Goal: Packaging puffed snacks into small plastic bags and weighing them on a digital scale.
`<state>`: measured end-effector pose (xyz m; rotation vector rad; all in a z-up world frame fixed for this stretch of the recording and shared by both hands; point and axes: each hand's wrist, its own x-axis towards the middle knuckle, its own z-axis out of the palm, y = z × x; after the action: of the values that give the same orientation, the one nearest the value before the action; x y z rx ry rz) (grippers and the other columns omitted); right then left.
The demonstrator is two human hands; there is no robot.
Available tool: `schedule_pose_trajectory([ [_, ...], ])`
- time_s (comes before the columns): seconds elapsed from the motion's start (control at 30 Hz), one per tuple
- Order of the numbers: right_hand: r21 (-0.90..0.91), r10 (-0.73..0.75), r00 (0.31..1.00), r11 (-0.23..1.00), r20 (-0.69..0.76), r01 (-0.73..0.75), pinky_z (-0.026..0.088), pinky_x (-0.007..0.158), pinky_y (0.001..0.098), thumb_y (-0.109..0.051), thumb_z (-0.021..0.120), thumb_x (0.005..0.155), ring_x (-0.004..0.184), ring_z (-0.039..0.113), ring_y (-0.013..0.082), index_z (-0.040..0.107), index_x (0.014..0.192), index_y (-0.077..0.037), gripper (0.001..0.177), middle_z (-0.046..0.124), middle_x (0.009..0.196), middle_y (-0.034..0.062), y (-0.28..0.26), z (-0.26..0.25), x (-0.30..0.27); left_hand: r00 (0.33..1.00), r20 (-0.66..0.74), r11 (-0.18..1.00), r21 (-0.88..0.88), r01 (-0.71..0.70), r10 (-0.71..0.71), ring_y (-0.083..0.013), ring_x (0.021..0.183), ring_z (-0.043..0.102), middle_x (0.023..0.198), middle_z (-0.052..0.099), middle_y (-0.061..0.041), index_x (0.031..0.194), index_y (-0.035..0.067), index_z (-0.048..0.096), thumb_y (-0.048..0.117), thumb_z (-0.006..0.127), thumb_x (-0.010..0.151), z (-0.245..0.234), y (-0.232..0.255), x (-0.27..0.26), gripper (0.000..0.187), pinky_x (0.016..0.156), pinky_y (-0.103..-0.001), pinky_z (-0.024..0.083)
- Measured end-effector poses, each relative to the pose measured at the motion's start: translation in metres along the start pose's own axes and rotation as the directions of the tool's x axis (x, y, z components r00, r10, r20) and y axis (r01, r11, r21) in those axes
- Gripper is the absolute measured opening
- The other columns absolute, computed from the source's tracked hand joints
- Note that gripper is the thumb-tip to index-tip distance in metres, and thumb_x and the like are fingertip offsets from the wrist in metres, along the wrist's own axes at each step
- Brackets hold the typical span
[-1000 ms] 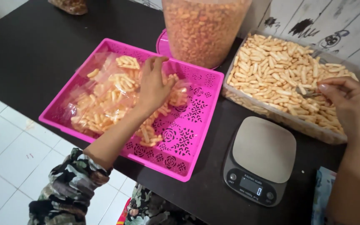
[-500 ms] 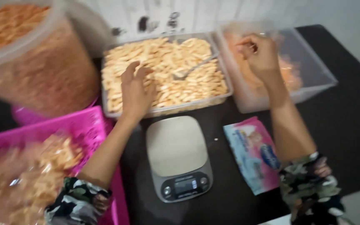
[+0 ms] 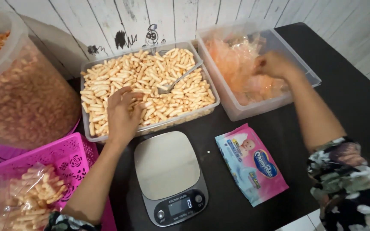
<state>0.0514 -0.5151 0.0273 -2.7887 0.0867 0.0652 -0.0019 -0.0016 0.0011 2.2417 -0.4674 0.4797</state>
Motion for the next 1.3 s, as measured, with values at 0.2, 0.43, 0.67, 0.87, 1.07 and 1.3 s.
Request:
schedule_pose_trajectory([
  [0.2, -0.22, -0.233, 0.888, 0.963, -0.396, 0.155, 0.057, 0.077, 0.037, -0.02, 0.076, 0.09, 0.082, 0.073, 0.0288, 0.08, 0.1, -0.022, 0.011, 0.075, 0.084, 0.0056, -0.001, -0.04, 0.004, 1.0, 0.015, 1.0, -0.01, -0.021, 0.022, -0.0407, 0.127, 0.052, 0.131, 0.058, -0.013, 0.11, 0.019, 0.073, 0.012, 0.074, 0.084, 0.002, 0.004, 0.001, 0.026, 0.106, -0.052, 0.042],
  [0.43, 0.461, -0.29, 0.935, 0.814, -0.207, 0.354, 0.057, 0.062, 0.0289, 0.0, 0.066, 0.086, 0.067, 0.066, 0.0165, 0.063, 0.132, -0.01, 0.047, 0.068, 0.084, 0.008, -0.16, -0.043, -0.043, 0.982, -0.071, 0.946, -0.266, -0.185, 0.172, -0.0485, 0.124, 0.053, 0.123, 0.058, -0.027, 0.12, 0.001, 0.064, 0.022, 0.077, 0.092, -0.004, 0.069, 0.022, 0.038, 0.106, -0.053, 0.042],
  [0.67, 0.745, -0.543, 0.84, 0.557, -0.006, 0.366, 0.054, 0.054, 0.0171, -0.007, 0.078, 0.084, 0.065, 0.065, 0.0075, 0.058, 0.122, -0.004, 0.043, 0.065, 0.084, 0.0028, -0.261, 0.008, -0.048, 0.986, 0.16, 0.754, -0.653, 0.076, 0.039, -0.018, 0.091, 0.071, 0.095, 0.071, -0.006, 0.139, 0.016, 0.053, 0.004, 0.075, 0.086, 0.014, 0.045, 0.052, 0.059, 0.085, -0.033, 0.059],
  [0.87, 0.82, -0.478, 0.878, 0.498, -0.013, 0.283, 0.055, 0.054, 0.0191, -0.011, 0.076, 0.088, 0.066, 0.068, 0.0098, 0.068, 0.105, -0.001, 0.021, 0.069, 0.08, 0.0058, -0.263, 0.043, -0.03, 0.971, 0.042, 0.619, -0.763, 0.184, -0.237, -0.0117, 0.077, 0.067, 0.089, 0.071, -0.006, 0.125, 0.014, 0.065, 0.012, 0.079, 0.087, 0.015, 0.024, 0.049, 0.04, 0.064, -0.023, 0.06],
  [1.07, 0.826, -0.39, 0.911, 0.464, -0.135, 0.321, 0.053, 0.052, 0.0194, -0.01, 0.074, 0.087, 0.062, 0.064, 0.0087, 0.071, 0.101, -0.003, 0.015, 0.064, 0.07, 0.0037, -0.252, 0.066, -0.015, 0.909, -0.137, 0.699, -0.687, 0.199, -0.394, -0.01, 0.074, 0.058, 0.094, 0.063, -0.007, 0.137, 0.007, 0.05, 0.004, 0.075, 0.086, 0.003, 0.029, 0.04, 0.057, 0.058, -0.019, 0.055],
  [1.3, 0.566, -0.285, 0.844, 0.639, -0.454, 0.521, 0.049, 0.058, 0.0184, -0.015, 0.082, 0.087, 0.062, 0.06, 0.0074, 0.071, 0.091, -0.013, 0.011, 0.066, 0.07, -0.0028, -0.284, 0.118, -0.019, 0.979, -0.121, 0.858, -0.507, 0.084, -0.167, -0.0213, 0.094, 0.073, 0.096, 0.076, -0.006, 0.114, 0.017, 0.074, 0.027, 0.073, 0.093, 0.033, 0.025, 0.038, 0.023, 0.077, -0.031, 0.058],
])
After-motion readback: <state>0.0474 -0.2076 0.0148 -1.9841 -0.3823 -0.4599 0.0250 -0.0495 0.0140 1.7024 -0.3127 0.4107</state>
